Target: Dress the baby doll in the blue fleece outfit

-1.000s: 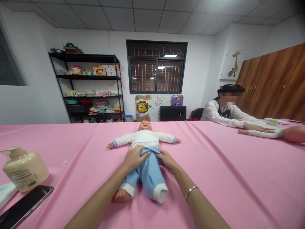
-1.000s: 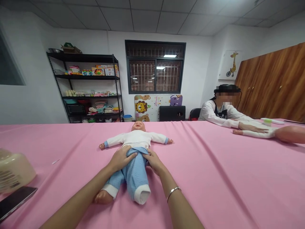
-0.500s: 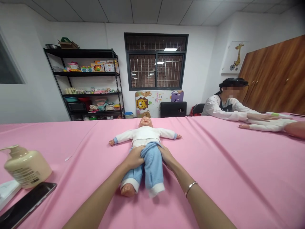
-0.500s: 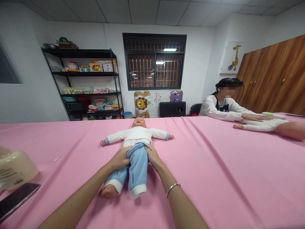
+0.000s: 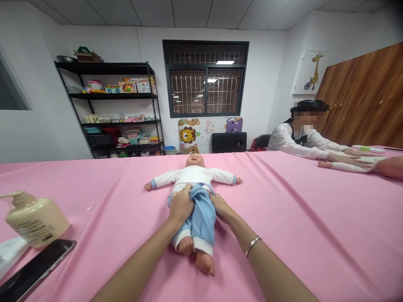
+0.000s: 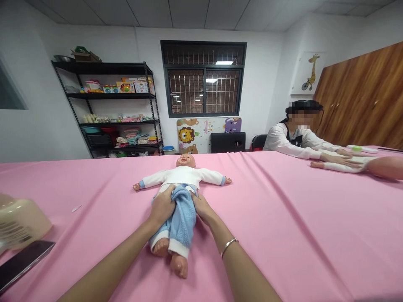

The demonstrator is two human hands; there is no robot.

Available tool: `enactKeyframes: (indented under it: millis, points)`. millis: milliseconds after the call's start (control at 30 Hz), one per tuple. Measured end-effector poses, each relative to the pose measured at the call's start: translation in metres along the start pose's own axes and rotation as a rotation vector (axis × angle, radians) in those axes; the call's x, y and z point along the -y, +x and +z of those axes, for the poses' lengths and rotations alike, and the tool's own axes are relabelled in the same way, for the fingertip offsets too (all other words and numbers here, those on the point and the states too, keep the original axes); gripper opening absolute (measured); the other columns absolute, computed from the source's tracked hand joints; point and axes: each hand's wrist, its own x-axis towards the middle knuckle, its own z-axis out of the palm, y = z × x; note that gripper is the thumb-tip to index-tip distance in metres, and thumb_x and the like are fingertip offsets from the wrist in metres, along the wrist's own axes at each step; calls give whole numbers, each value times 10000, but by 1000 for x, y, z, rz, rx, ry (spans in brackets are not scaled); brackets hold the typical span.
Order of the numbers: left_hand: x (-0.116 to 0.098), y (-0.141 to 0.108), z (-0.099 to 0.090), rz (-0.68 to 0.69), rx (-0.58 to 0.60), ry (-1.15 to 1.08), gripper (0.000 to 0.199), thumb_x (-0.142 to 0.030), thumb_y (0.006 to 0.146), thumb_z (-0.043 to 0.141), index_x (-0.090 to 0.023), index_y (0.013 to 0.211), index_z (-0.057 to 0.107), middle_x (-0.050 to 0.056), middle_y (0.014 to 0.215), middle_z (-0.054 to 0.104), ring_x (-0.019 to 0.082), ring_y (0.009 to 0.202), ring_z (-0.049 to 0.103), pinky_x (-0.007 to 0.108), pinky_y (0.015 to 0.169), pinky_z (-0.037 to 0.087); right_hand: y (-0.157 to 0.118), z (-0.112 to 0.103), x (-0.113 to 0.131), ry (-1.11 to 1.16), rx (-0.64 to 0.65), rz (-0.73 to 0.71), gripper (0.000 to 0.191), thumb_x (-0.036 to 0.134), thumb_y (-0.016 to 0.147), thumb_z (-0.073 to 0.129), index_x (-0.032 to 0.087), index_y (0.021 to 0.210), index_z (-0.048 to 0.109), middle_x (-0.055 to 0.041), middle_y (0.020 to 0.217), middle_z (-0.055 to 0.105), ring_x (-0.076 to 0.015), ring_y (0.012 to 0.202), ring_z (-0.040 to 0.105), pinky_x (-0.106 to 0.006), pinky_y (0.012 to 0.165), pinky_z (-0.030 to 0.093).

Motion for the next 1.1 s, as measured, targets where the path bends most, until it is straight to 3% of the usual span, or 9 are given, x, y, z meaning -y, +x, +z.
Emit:
enactKeyframes:
  millis: [133,200,300,367,500,700,900,1000,1100]
  points:
    - [7,2,2,51,-53,70,311,-74,730,429,-202,1006,492,64,984,601,257,971,512,373,810,331,4,-11,2,-177,-25,5,507,624,754,471,145,810,630,-66,771,632,-226,771,566,-363,744,433]
    - [22,6,1,41,-102,93,408,-148,711,535,-184,1113,471,99,1116,553,295,1067,457,419,891,306,9,-23,-1,-335,-179,-94,476,588,777,430,156,817,626,-63,800,635,-240,815,565,-365,772,419]
    - [54,16,-4,-163,-182,-39,639,-368,666,671,-141,1210,424,161,1247,462,350,1171,374,475,962,275,16,-39,-9,-501,-464,-134,408,526,786,422,168,801,618,-83,828,635,-262,871,561,-373,812,398]
    - [74,20,-9,-311,-66,-344,654,-472,662,670,-115,1170,464,174,1237,477,343,1183,385,445,948,331,18,-43,-12,-470,-517,-96,384,520,748,491,155,794,604,-95,826,631,-266,856,559,-373,799,406]
    - [86,18,-15,-249,286,-919,505,-471,722,633,-144,1099,560,109,1219,532,272,1127,477,354,924,395,12,-31,-7,-204,-262,-170,464,505,718,577,143,1008,578,-84,1029,612,-242,959,544,-364,846,420]
    - [77,15,-12,-227,228,-906,393,-444,717,621,-120,939,604,75,965,623,249,957,553,353,826,439,-2,-19,8,-336,11,-113,396,427,711,631,154,997,640,-77,1005,640,-295,982,553,-415,859,422]
    - [75,15,-28,-158,431,-891,306,-378,715,609,-152,921,601,52,965,614,231,982,529,342,872,405,-7,-25,18,-474,122,-78,358,376,678,654,158,962,652,-65,992,640,-289,968,550,-436,882,404]
    - [75,15,-43,-147,528,-974,356,-339,654,654,-172,963,591,33,938,606,219,918,546,305,803,426,-13,-27,30,-236,185,-15,408,343,629,706,176,995,639,-60,1045,621,-269,999,536,-407,913,388]
    - [73,15,-49,-208,420,-1285,503,-368,662,641,-205,1121,514,42,979,593,185,821,568,254,674,439,-15,-29,39,136,206,-11,433,331,600,722,181,994,623,-54,1011,622,-244,949,551,-359,854,418]
